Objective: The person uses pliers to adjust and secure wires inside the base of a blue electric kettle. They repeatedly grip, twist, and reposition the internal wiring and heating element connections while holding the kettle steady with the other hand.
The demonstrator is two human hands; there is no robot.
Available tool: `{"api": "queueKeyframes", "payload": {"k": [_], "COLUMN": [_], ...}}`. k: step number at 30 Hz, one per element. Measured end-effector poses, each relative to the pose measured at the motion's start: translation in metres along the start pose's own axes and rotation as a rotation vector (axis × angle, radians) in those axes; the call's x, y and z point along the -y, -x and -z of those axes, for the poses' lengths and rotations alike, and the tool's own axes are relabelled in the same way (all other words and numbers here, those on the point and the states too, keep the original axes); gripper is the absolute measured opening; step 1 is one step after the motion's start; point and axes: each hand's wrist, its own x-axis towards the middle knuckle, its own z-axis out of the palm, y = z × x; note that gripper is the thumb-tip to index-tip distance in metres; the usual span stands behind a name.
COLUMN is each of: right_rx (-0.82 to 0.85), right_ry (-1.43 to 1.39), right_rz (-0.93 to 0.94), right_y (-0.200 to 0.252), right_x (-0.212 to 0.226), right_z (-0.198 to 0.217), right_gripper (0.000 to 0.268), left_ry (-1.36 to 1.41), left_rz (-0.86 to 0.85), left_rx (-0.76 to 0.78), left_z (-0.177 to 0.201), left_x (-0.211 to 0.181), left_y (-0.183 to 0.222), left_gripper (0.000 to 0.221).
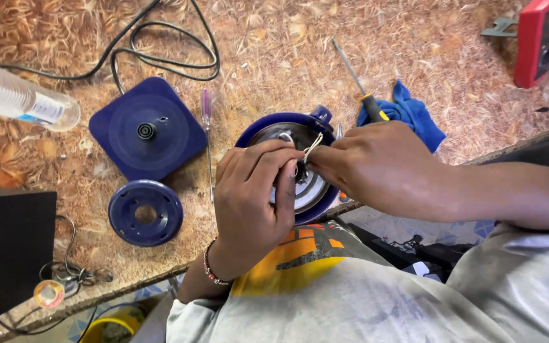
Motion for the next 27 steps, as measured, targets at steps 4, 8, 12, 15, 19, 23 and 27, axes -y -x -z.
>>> {"api": "queueKeyframes", "payload": {"k": [4,8,12,15,19,23,27], "right_rx": [0.016,0.109,0.042,0.063,0.007,-0.157,-0.220], "right_ry": [0.021,-0.011,-0.321,-0.419,-0.455,-0.548,-0.701], "right_rz": [0.066,0.037,-0.062,-0.156,-0.174,-0.066,-0.044], "right_y": [-0.013,-0.019,-0.015,-0.012,-0.009,-0.010,-0.012], "right_x": [-0.005,-0.009,-0.006,-0.009,-0.009,-0.009,-0.012], "right_z": [-0.001,-0.011,-0.014,-0.017,-0.021,-0.015,-0.011], "right_gripper": [0.037,0.013,0.009,0.010,0.014,0.017,0.016], "left_ry": [-0.007,-0.022,0.025,0.003,0.008,0.001,-0.008], "left_rz": [-0.020,-0.019,0.001,-0.001,0.001,-0.009,0.000], "left_rx": [-0.015,-0.019,-0.115,-0.122,-0.134,-0.149,-0.153], "left_z": [-0.002,-0.003,-0.011,-0.012,-0.010,-0.013,-0.014], "left_x": [0.001,0.004,0.011,0.008,0.006,0.008,0.009], "left_y": [0.000,0.001,0.004,0.004,0.001,0.001,0.000], "left_gripper": [0.021,0.020,0.016,0.013,0.013,0.012,0.012]}}
